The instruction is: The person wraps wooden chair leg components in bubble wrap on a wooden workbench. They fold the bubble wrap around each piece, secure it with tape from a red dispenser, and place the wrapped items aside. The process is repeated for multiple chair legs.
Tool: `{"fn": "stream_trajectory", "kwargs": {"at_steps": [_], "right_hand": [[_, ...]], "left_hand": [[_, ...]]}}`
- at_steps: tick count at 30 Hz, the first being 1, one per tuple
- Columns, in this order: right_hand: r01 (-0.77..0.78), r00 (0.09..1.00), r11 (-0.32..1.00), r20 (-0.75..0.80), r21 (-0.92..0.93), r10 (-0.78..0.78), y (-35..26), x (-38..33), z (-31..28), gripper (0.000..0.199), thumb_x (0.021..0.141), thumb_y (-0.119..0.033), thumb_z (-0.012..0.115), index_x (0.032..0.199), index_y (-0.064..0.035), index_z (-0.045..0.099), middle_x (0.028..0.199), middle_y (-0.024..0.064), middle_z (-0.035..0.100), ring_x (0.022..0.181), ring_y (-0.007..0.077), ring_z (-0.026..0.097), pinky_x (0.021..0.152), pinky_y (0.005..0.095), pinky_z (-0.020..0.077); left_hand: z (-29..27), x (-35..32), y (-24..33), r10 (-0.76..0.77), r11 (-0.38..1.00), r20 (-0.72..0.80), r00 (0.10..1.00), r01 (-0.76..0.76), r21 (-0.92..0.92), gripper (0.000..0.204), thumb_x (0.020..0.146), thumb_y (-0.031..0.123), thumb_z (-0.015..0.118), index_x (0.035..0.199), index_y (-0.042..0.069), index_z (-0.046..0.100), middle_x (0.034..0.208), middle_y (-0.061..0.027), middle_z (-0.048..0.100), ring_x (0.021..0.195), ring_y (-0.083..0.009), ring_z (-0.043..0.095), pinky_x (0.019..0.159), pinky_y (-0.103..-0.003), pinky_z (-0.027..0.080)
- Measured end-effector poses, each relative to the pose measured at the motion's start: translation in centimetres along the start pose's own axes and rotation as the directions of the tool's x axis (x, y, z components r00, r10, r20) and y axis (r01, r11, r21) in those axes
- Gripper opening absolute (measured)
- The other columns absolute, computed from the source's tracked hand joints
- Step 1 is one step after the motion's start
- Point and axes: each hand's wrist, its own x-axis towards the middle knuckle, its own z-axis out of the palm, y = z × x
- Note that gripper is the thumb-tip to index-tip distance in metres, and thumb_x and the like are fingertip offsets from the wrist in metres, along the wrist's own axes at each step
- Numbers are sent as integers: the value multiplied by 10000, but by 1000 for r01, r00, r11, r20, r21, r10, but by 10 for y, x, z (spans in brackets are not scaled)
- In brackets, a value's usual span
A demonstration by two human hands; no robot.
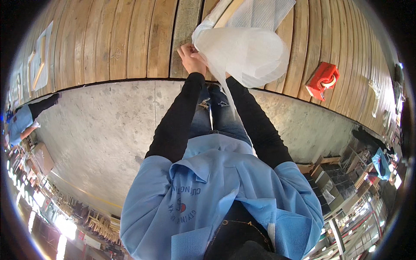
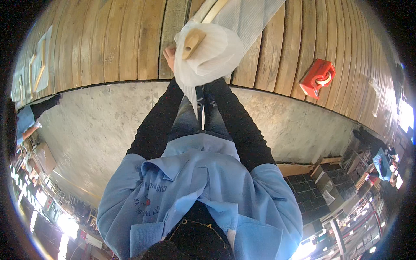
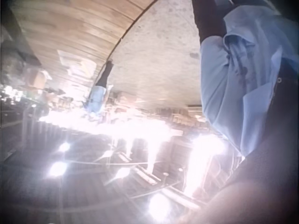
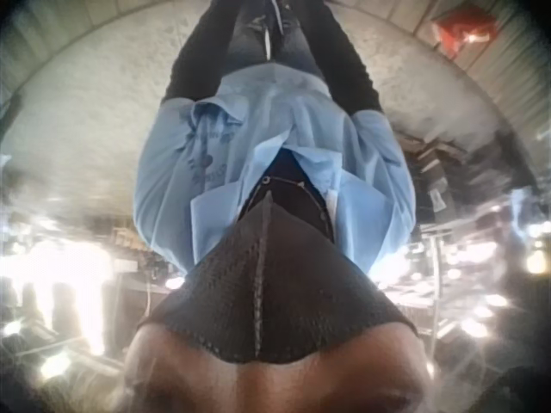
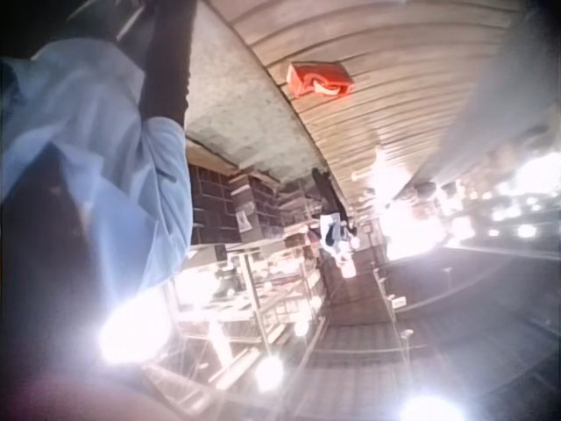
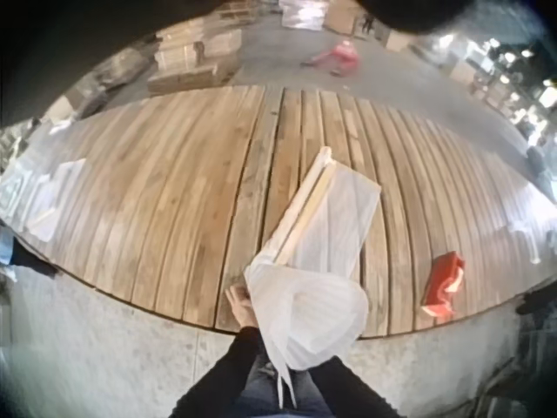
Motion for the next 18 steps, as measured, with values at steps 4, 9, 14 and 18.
{"fn": "stream_trajectory", "kwargs": {"at_steps": [4, 9, 14, 18], "right_hand": [[13, 1000, 1000, -15, 2, -13, -2, -10, 6, 564, 838, -177, 760, 1341, -26, 552, 1276, 155, 605, 1205, 348, 554, 1037, 415, 459], [17, 1000, 1000, 18, 1, -17, -15, -11, -24, 630, 801, -190, 800, 1348, -32, 530, 1259, 163, 598, 1194, 372, 549, 1025, 432, 463], [49, 997, 999, -68, 19, -47, 6, 5, -13, 697, 765, -202, 841, 1355, -37, 508, 1242, 171, 591, 1183, 395, 544, 1012, 450, 466], [71, 986, 997, -149, -12, -72, 13, 21, -6, 752, 735, -212, 873, 1360, -42, 490, 1229, 177, 585, 1175, 413, 540, 1002, 464, 469]], "left_hand": [[20, -9, -9, -45, 999, -78, 996, 44, -10, 153, 962, 33, 514, 1115, 40, 509, 1033, -149, 520, 857, -326, 611, 726, -410, 516], [16, -12, -45, -415, 467, 463, 783, 620, -631, 317, 1055, 94, 548, 1362, 66, 478, 1095, -93, 617, 898, -167, 636, 720, -293, 536], [-59, 26, -53, -298, 277, 835, 463, 879, -388, 468, 1030, 127, 630, 1454, 73, 441, 1170, -104, 645, 958, -148, 641, 786, -292, 553], [-107, 85, -14, -123, 739, 931, 343, 658, -145, 482, 1020, 135, 644, 1453, 68, 445, 1188, -108, 639, 981, -159, 634, 810, -300, 542]]}}
